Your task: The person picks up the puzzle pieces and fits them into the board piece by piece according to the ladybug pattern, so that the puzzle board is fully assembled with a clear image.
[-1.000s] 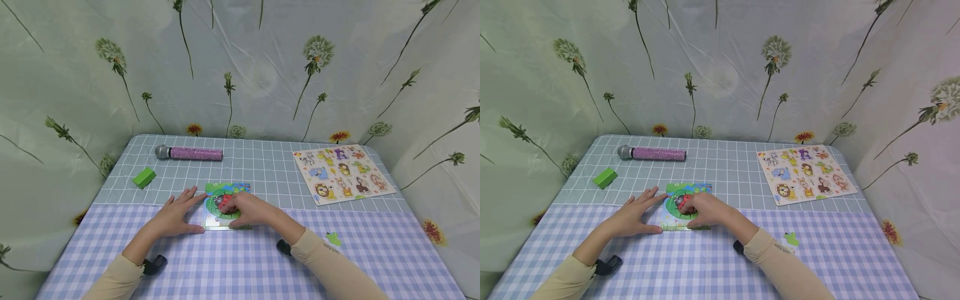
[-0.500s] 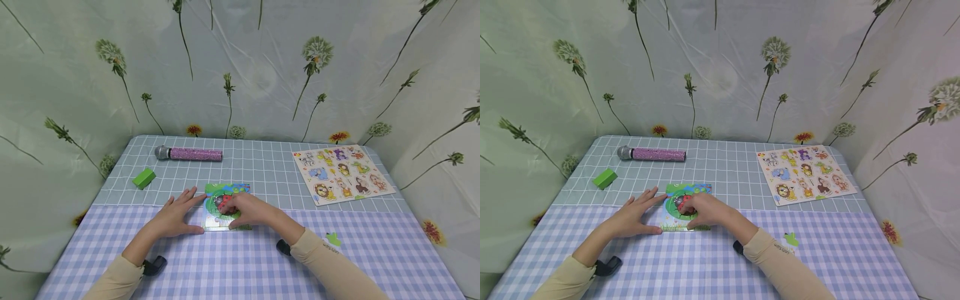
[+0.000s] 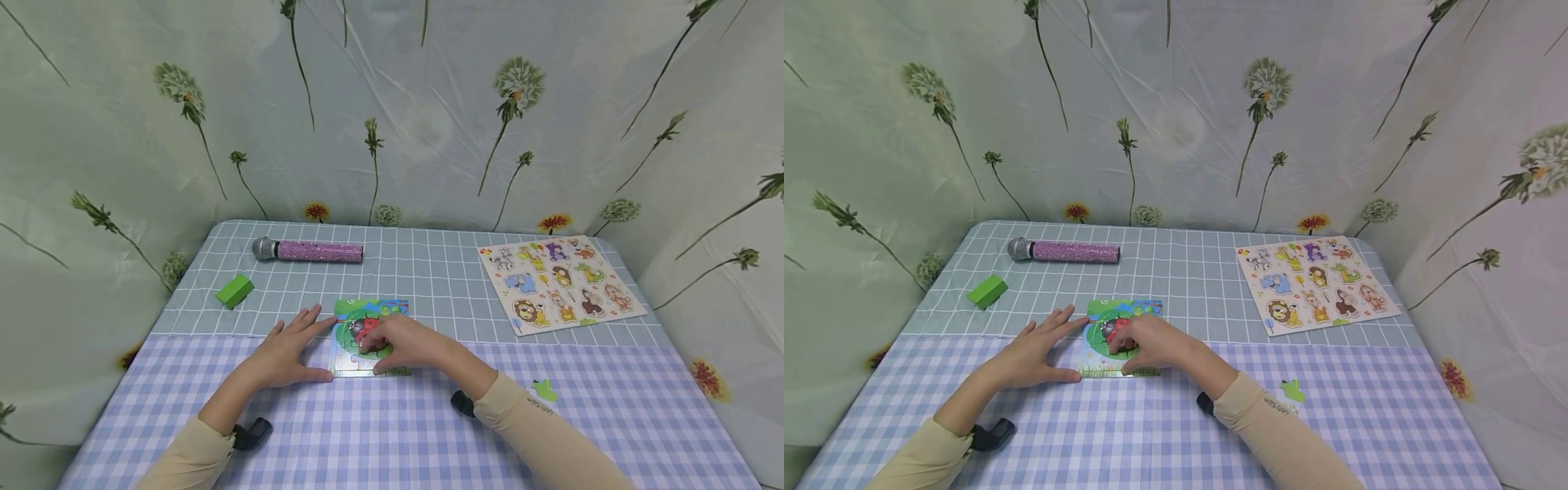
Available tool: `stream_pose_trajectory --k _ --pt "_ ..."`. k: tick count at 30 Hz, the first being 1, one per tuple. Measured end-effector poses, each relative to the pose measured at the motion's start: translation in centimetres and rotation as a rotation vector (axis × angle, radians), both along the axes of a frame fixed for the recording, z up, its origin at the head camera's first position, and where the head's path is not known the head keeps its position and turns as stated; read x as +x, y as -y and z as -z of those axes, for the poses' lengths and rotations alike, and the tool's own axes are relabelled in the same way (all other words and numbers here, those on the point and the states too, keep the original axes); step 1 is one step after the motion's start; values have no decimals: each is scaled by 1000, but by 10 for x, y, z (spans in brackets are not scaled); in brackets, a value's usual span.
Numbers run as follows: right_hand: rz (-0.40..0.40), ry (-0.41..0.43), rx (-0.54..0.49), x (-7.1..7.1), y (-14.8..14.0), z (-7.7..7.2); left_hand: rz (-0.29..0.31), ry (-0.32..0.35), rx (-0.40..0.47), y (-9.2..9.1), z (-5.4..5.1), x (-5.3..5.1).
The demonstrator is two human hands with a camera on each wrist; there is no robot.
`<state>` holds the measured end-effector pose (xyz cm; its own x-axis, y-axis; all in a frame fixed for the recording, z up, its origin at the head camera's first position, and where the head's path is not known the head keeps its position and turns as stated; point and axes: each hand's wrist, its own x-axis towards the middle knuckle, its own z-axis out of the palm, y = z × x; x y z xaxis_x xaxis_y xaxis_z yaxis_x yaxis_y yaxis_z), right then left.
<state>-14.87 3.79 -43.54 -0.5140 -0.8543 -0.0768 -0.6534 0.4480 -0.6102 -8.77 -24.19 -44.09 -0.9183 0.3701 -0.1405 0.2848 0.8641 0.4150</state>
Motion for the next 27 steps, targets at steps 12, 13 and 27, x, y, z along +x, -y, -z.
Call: stream_pose_trajectory --k 12,13,27 --pt "-12 -63 22 5 -8 -10 -4 5 6 1 0 0" --pt "0 -66 22 6 -12 -13 -4 4 8 0 0 0" --pt "298 -35 13 28 -115 -33 -4 7 6 -1 -1 1"
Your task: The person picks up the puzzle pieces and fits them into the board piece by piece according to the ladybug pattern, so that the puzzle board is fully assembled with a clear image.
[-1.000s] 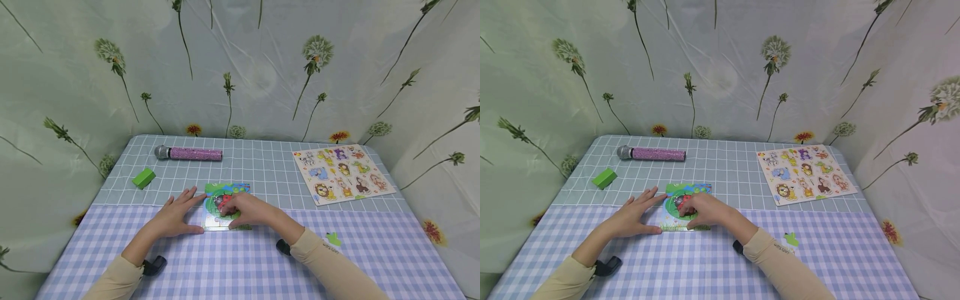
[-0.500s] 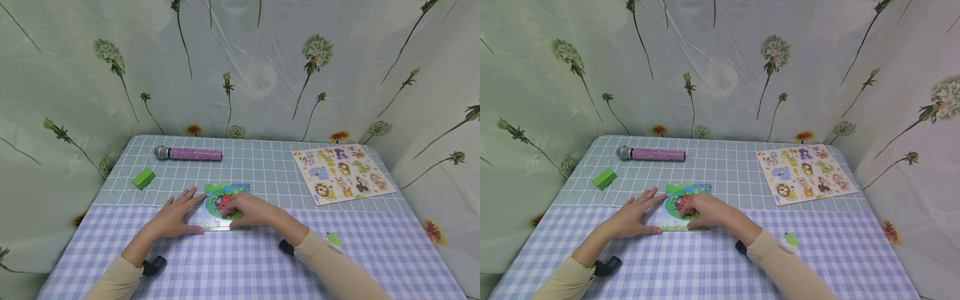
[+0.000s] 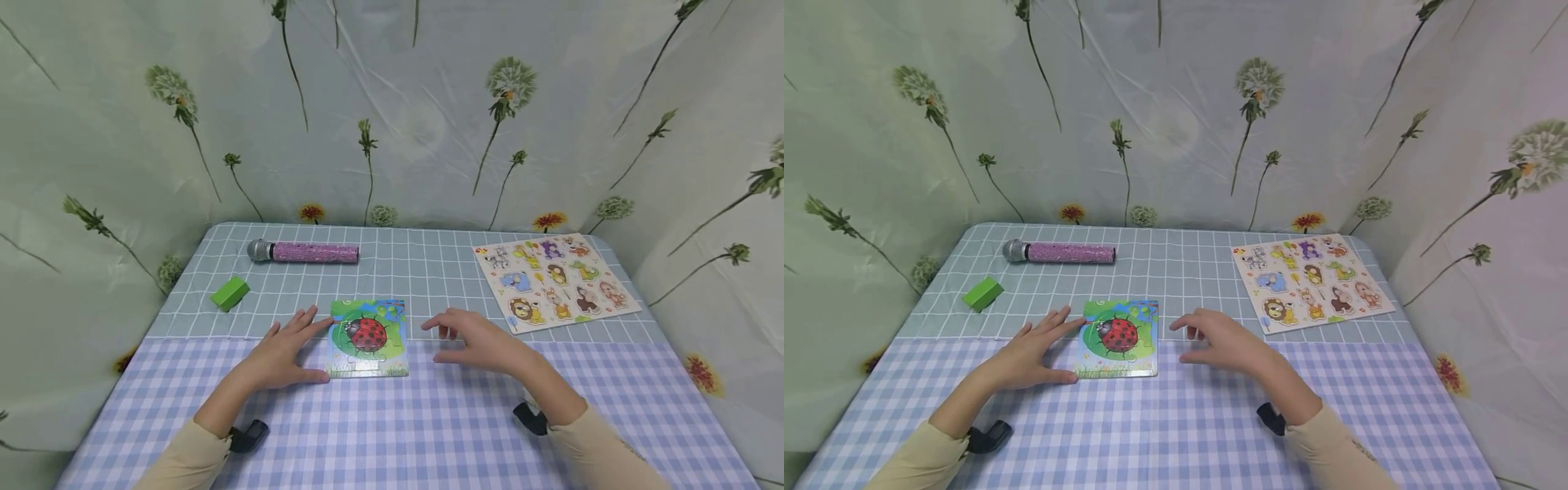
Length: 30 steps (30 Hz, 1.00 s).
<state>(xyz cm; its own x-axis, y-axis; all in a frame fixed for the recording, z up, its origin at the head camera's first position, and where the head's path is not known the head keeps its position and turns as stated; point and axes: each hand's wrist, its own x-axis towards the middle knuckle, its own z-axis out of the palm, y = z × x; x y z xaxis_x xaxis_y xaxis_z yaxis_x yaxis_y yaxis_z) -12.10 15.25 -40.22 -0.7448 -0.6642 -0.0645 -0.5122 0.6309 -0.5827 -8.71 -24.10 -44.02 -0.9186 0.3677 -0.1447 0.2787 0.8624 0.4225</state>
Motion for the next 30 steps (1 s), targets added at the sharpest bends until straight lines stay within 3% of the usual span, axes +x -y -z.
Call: stream_pose_trajectory --k 11,23,30 --pt "173 54 -34 31 -80 1 -6 8 -1 -1 -1 0" --pt "382 165 42 55 -132 11 -10 13 -2 -1 0 0" --pt "417 212 53 63 -149 21 -10 12 -7 -1 0 0"
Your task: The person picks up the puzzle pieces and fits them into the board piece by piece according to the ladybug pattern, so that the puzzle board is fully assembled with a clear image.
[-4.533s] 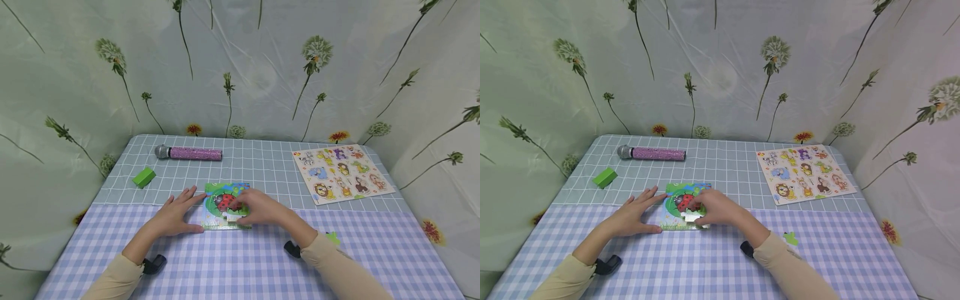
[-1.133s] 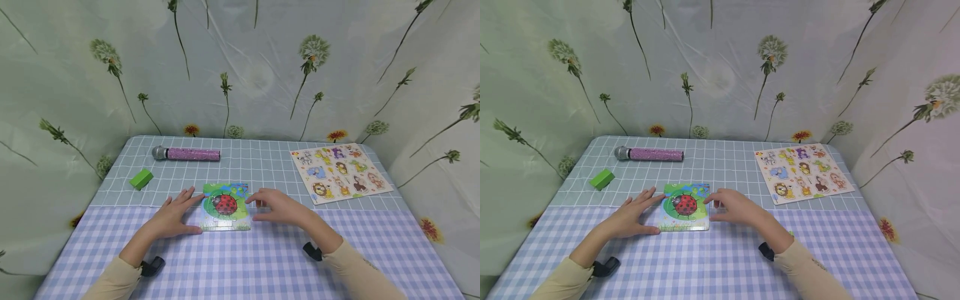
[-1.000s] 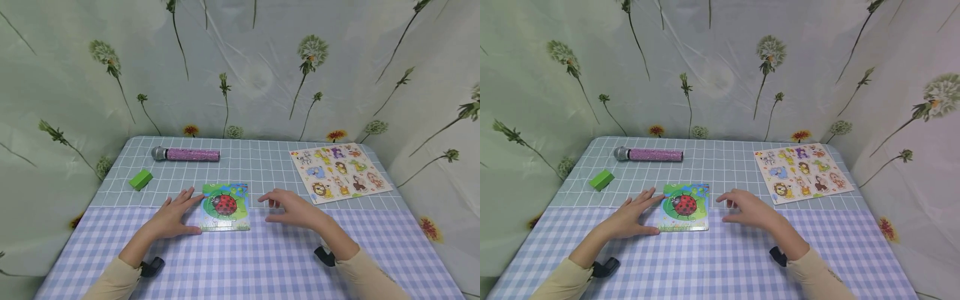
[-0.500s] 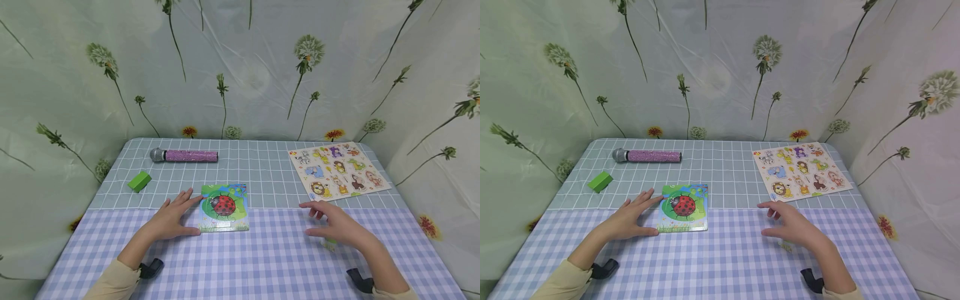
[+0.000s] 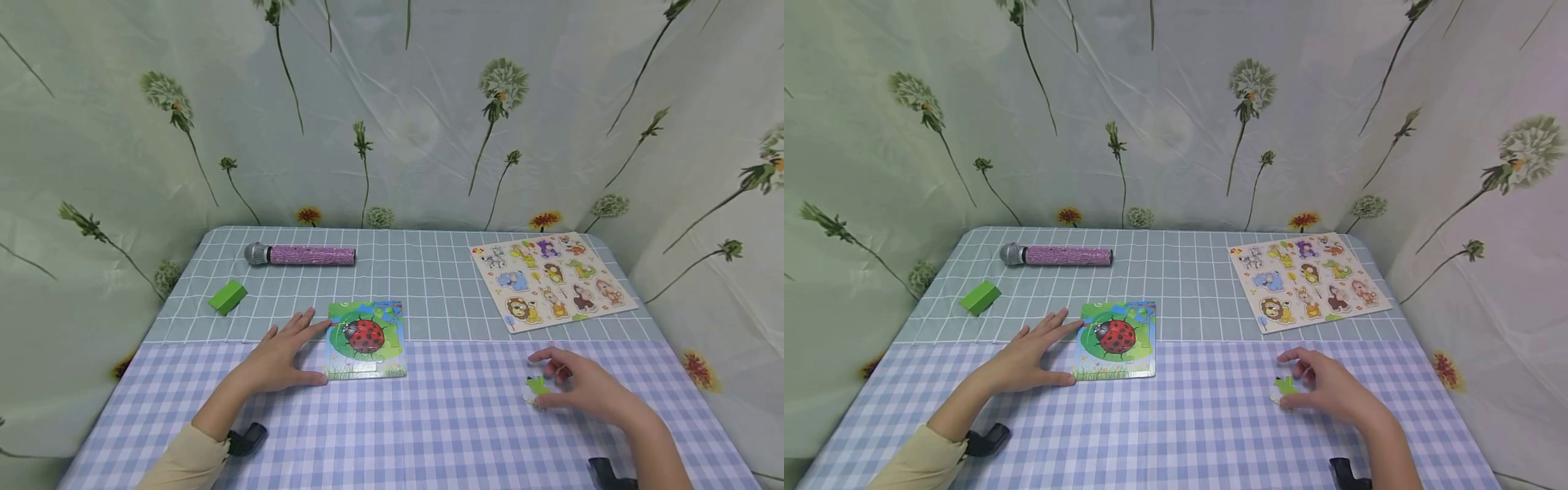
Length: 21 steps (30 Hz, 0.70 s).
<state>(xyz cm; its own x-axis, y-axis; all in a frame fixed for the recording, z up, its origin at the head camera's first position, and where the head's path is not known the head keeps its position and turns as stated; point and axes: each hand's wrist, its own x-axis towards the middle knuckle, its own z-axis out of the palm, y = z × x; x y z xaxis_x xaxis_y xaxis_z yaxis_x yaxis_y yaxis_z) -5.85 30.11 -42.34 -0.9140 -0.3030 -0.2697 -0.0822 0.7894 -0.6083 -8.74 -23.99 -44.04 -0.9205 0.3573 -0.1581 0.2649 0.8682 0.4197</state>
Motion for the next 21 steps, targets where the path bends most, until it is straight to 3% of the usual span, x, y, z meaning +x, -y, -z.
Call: stream_pose_trajectory --k 10,21 --pt "24 26 -69 6 -4 11 1 3 -1 0 0 0" --pt "28 9 -51 6 -1 17 -5 3 4 0 0 0"
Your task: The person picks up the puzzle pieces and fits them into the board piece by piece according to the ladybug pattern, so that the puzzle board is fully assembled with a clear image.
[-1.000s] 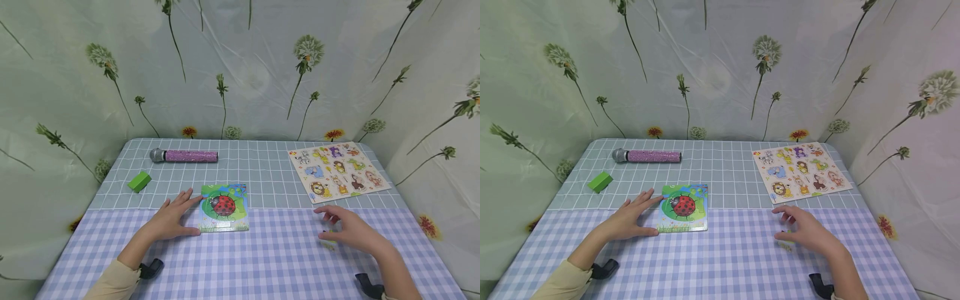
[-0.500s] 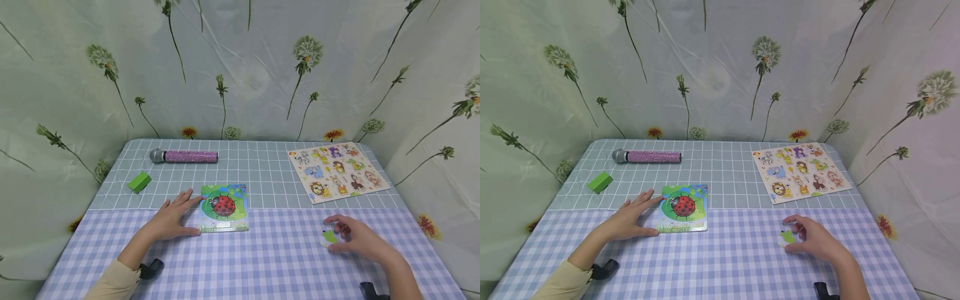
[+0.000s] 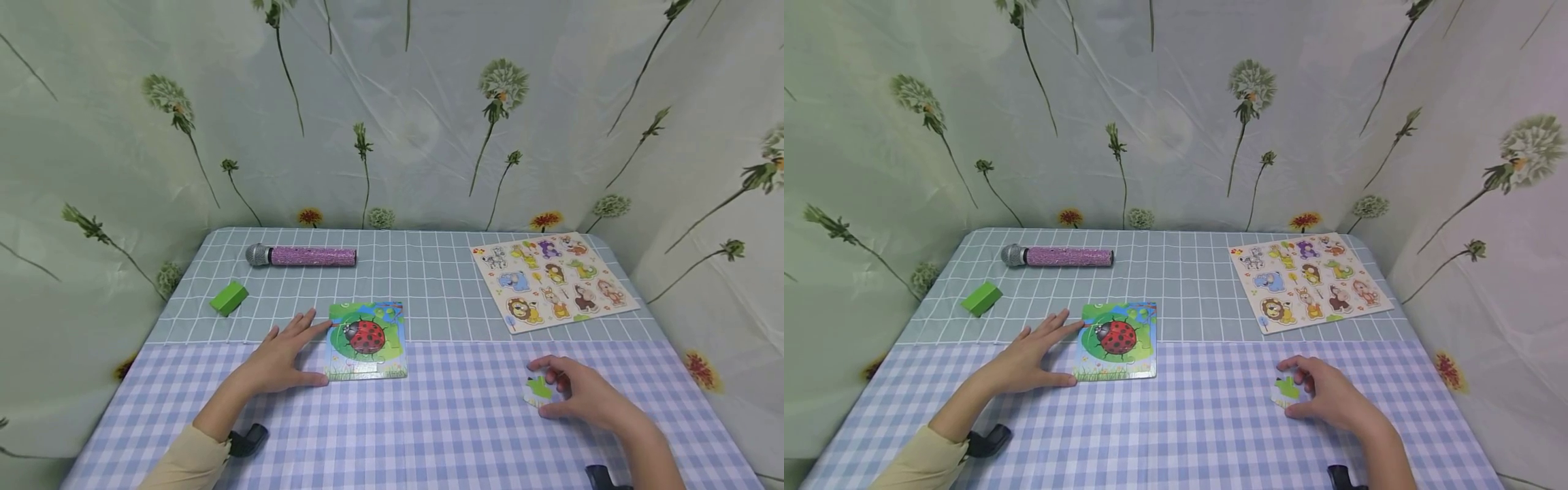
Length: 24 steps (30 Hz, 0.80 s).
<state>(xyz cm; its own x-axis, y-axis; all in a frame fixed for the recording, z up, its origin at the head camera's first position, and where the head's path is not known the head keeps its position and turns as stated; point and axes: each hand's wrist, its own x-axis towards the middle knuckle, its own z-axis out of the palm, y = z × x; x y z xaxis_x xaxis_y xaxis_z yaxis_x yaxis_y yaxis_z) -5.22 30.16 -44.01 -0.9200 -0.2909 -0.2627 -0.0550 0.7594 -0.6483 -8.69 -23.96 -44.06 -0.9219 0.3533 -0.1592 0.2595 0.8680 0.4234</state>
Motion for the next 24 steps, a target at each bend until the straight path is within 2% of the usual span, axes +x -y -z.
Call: stream_pose_trajectory --k 14,24 --pt "10 -17 46 0 -1 0 8 -5 5 1 1 0" --pt "4 -34 31 2 0 1 3 -5 -1 0 -1 1"
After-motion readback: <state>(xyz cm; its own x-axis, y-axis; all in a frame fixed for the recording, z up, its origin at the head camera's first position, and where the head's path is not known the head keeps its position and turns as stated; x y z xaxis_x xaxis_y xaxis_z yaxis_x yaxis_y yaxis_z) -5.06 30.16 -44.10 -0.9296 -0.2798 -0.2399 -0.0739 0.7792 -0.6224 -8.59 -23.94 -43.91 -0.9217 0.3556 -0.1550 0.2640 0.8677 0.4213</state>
